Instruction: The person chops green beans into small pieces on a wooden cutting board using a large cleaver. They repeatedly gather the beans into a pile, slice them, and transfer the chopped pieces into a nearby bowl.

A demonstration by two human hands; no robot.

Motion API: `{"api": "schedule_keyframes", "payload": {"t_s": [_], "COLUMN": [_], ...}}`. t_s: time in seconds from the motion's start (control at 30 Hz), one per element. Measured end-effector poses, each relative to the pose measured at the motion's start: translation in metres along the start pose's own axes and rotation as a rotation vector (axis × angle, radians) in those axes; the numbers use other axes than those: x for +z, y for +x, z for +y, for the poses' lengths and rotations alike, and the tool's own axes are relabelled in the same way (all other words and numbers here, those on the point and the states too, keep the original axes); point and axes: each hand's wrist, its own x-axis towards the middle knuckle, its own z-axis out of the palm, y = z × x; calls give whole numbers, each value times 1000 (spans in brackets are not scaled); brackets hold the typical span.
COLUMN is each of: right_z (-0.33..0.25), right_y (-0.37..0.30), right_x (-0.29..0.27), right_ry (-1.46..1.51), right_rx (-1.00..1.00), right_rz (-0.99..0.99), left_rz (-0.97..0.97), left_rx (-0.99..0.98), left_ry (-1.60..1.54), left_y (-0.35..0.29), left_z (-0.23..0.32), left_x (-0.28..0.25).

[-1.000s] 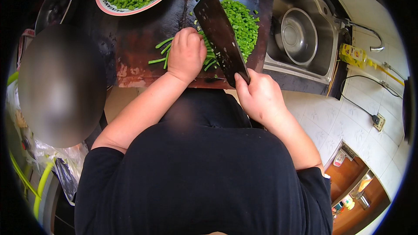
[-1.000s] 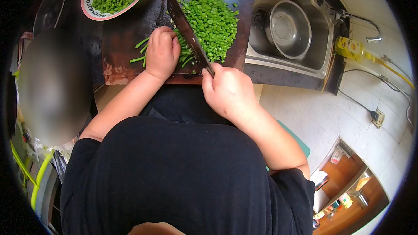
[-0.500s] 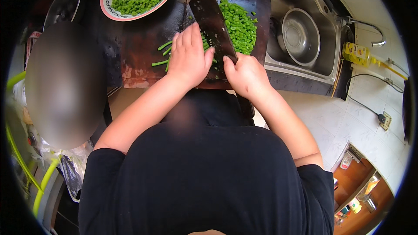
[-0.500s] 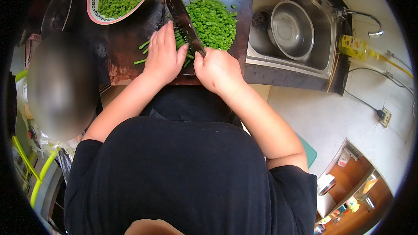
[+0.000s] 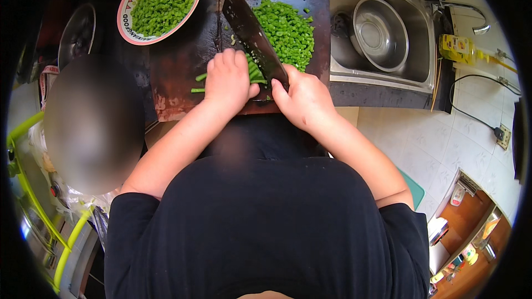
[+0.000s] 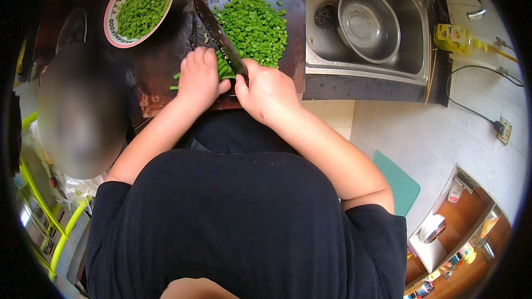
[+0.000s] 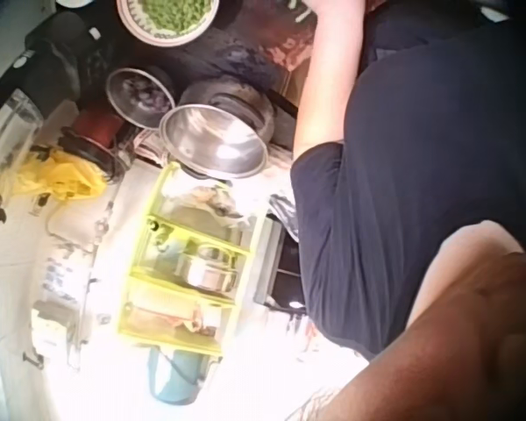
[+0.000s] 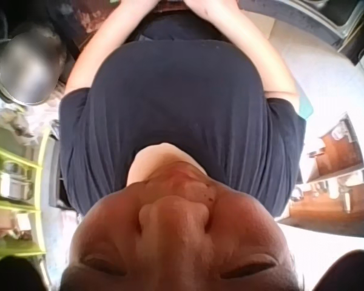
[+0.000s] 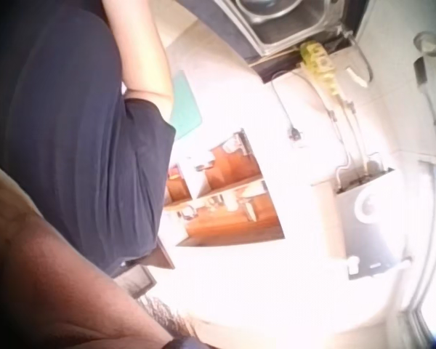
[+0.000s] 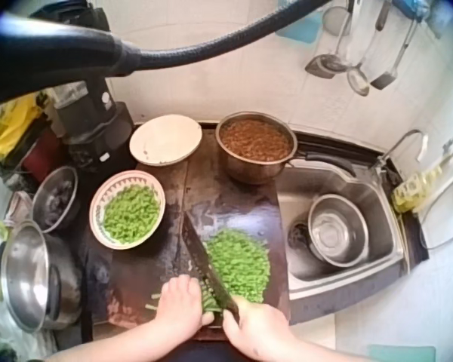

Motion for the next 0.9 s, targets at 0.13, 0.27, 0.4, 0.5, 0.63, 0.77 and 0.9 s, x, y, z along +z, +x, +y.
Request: {"api": "schedule_keyframes", "payload": {"t_s": [0.13, 0.27, 0.4, 0.5, 0.63, 0.77, 0.9], "right_z": [6, 16, 21, 21, 27, 22, 16], "right_y": [4, 9, 12, 11, -2, -23, -30], "right_x": [-10, -22, -27, -26, -26, -35, -42], "right_ry": [-48, -24, -41, 1, 121, 133, 17], "right_rx": [40, 64, 45, 48, -104, -264, -149], "right_rz": [28, 36, 0, -23, 102, 261, 141], "left_rz": [130, 140, 135, 202, 358, 486, 560], "left_rx": [68, 37, 15, 42, 102, 153, 197], "left_ry": [-62, -106, -97, -128, -197, -257, -319], "left_y": [-3, 14, 17, 10, 2, 1, 4], "left_z": [-2, 4, 5, 6, 2, -8, -11], "left_x": [19, 13, 11, 6, 11, 32, 45]}}
